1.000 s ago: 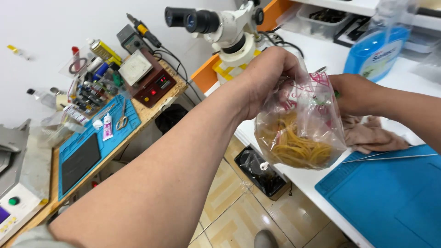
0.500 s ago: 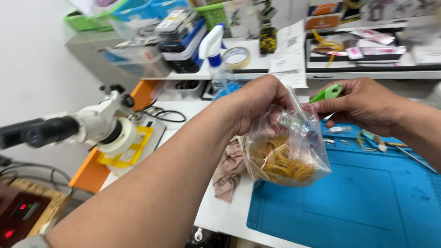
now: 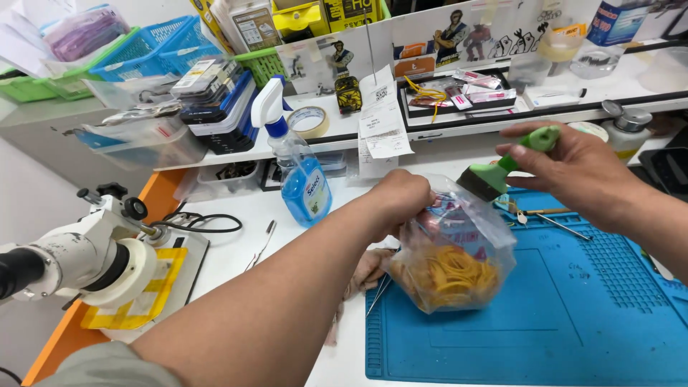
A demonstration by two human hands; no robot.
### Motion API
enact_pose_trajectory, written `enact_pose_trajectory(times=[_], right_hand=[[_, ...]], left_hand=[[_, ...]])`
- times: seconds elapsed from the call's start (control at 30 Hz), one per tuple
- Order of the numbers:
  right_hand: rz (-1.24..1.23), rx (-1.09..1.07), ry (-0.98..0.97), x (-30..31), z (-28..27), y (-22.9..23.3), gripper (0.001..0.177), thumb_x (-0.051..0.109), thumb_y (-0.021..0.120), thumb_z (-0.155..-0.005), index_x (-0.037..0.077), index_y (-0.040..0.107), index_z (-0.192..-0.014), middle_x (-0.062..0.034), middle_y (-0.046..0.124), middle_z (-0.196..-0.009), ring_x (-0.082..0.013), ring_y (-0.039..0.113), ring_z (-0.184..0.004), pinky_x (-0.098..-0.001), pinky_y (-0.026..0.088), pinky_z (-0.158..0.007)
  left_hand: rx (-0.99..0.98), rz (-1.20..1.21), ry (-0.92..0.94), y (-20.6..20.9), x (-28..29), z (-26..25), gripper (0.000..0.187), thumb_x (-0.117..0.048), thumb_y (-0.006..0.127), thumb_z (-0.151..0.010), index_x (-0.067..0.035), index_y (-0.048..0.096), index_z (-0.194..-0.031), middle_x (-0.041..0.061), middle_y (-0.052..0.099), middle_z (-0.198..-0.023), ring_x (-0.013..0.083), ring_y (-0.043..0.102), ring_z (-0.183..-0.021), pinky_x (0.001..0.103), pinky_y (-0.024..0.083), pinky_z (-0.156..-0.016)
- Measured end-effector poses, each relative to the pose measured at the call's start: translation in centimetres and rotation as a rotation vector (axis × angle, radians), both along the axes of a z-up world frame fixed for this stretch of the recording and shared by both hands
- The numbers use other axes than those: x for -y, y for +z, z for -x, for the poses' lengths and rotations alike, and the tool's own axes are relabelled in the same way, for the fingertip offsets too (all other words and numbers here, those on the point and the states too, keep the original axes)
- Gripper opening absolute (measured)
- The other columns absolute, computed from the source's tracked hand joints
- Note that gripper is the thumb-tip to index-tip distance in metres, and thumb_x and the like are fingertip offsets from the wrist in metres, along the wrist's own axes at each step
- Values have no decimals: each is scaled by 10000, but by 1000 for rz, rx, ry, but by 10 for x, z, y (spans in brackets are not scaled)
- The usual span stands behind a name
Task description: Organizing various tools and materials on an electronics repair workbench.
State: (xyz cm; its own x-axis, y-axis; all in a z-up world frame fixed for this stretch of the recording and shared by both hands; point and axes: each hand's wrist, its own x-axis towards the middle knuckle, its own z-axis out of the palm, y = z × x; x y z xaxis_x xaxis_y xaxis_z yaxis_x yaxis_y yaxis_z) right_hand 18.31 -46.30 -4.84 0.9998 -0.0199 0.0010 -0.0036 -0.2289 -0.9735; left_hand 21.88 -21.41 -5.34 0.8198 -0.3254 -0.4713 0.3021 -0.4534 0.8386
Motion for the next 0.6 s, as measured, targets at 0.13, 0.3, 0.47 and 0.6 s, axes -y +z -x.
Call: enact_pose_trajectory(times=[0.13,0.3,0.47,0.6], right_hand=[[310,25,20,-12,0,2,366,213,632,-984,208,686,-1347,-66,752,-1153,-206,703,-1018,-369,584,-862],[634,419,19,-1,-12,-20,320,216,709,-911,218,737,-1230,-23,744,-1100,-137,734,-935,-326,607,-793],[890,455,-62,20,-30,-40,322,255,737,-925,221,755,-1245,-47,748,-1112,-199,744,-911,-352,606,-799],[1036,469,-94,45,-58,-69,334,233,713,-951,208,756,-1281,-85,744,-1189,-275,740,-955,-393,597,-879]], left_hand=[[203,-336,166,26,-19,-3,297,-123,533,-883,72,730,-989,217,775,-841,361,786,-676,473,621,-621],[175,-516,220,27,-24,-11,275,-130,527,-843,39,743,-825,191,809,-873,342,785,-745,474,632,-622],[130,-250,215,0,-26,-26,295,-144,515,-861,47,740,-859,205,751,-846,342,741,-725,492,575,-624],[63,-157,238,6,-24,-30,288,-138,497,-887,31,722,-948,149,740,-858,306,725,-743,493,569,-641]])
